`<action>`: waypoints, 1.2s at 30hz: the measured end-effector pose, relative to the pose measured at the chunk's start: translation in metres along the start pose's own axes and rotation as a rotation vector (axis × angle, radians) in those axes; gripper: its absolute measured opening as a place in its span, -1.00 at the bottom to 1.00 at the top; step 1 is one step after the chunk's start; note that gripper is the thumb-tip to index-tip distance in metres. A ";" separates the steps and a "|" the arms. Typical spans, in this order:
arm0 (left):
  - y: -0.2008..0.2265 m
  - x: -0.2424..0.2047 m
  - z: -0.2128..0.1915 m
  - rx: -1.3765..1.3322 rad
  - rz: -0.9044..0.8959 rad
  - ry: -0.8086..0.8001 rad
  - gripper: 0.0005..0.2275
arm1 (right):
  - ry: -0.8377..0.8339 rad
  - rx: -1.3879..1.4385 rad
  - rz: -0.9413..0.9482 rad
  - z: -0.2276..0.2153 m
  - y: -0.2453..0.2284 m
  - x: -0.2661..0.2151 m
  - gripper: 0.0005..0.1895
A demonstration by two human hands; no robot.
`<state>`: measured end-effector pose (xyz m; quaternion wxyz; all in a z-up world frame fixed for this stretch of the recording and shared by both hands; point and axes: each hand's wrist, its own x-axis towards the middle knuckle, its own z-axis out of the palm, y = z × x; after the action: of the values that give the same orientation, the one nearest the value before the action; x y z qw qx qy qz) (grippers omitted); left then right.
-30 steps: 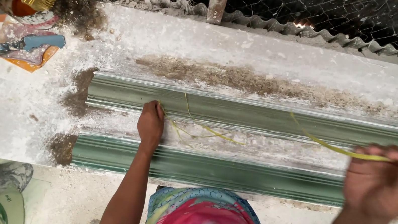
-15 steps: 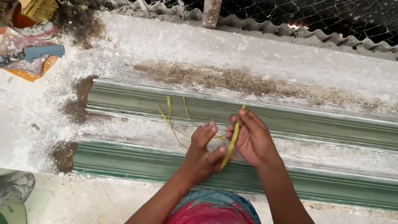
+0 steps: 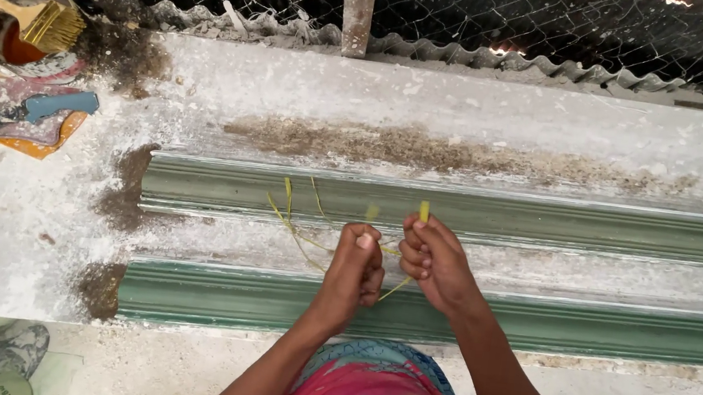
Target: Tying a knot in a thin yellow plastic strip while standing at a workbench.
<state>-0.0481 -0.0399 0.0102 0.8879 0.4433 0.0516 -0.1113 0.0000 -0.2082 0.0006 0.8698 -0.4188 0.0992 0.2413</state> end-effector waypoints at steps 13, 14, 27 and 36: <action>0.001 0.005 0.014 0.389 0.175 0.167 -0.72 | 0.022 -0.278 -0.135 0.046 -0.001 -0.012 -0.66; -0.003 0.006 0.013 0.389 0.176 0.170 -0.72 | 0.020 -0.278 -0.134 0.046 0.002 -0.011 -0.66; 0.018 0.002 0.034 0.666 0.166 0.213 -0.79 | 0.104 -0.306 -0.146 0.029 0.018 -0.004 -0.62; 0.051 0.012 0.003 1.469 0.720 -0.002 -0.71 | -0.033 -1.036 -0.415 0.018 -0.012 -0.015 -0.70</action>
<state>-0.0238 -0.0141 0.0491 0.3521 0.9015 -0.1808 0.1751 -0.0075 -0.2055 0.0262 0.5810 -0.7985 -0.1304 0.0886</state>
